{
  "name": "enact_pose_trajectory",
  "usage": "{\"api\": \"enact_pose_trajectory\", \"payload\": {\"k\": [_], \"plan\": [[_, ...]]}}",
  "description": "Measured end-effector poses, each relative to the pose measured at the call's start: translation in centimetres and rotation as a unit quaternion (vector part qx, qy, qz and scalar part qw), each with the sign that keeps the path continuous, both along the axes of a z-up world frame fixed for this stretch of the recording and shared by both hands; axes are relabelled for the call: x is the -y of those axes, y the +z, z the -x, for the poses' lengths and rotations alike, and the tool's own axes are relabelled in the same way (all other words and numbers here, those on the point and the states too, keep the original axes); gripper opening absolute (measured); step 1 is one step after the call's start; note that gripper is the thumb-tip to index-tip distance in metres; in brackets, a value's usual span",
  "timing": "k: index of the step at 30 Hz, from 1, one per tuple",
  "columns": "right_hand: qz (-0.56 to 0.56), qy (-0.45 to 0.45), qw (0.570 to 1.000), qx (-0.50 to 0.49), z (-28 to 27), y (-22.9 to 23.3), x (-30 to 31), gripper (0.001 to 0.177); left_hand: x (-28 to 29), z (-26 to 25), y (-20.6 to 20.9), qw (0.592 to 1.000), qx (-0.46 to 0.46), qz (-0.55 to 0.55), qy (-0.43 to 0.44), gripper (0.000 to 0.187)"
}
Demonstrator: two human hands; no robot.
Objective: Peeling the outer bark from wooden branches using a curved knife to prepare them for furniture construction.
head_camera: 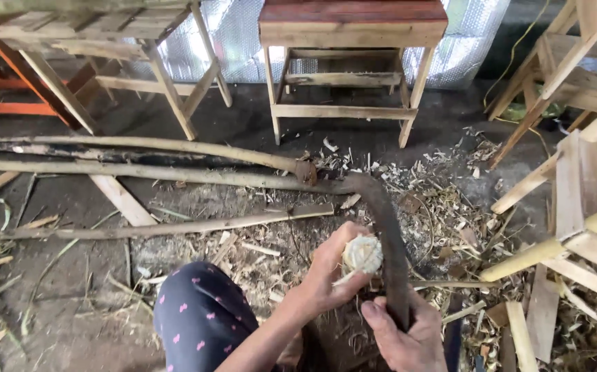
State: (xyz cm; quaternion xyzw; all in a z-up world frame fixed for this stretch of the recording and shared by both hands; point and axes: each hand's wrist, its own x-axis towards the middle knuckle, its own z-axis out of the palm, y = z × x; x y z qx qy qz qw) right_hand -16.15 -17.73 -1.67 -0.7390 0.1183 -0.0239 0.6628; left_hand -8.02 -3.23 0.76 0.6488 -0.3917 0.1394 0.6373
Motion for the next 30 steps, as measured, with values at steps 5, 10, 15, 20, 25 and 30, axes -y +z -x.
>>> {"api": "enact_pose_trajectory", "payload": {"k": [5,10,15,20,25,30], "plan": [[-0.112,-0.085,0.99,0.022,-1.5,-5.9,-0.6,0.019,-0.9,0.4,-1.1,0.998,-0.054,-0.032,-0.014,0.038],[-0.101,-0.023,0.994,-0.022,0.0,-3.0,0.7,0.017,0.2,-0.1,0.3,0.999,-0.034,-0.006,-0.036,0.026],[-0.045,-0.049,0.994,0.09,-1.9,-0.9,-0.3,0.02,0.5,-1.5,-2.8,0.998,-0.034,0.015,-0.047,0.048],[0.039,-0.029,0.996,0.076,2.2,2.0,0.2,0.059,0.9,1.6,2.5,0.999,-0.039,-0.035,-0.005,0.037],[0.078,-0.012,0.996,-0.034,-1.3,3.5,-1.1,0.06,1.2,-1.3,-2.0,0.999,-0.033,-0.015,-0.037,0.028],[0.135,0.009,0.99,-0.026,0.0,2.8,0.4,0.059,1.9,-1.0,-0.3,0.999,-0.026,-0.008,-0.032,0.035]]}}
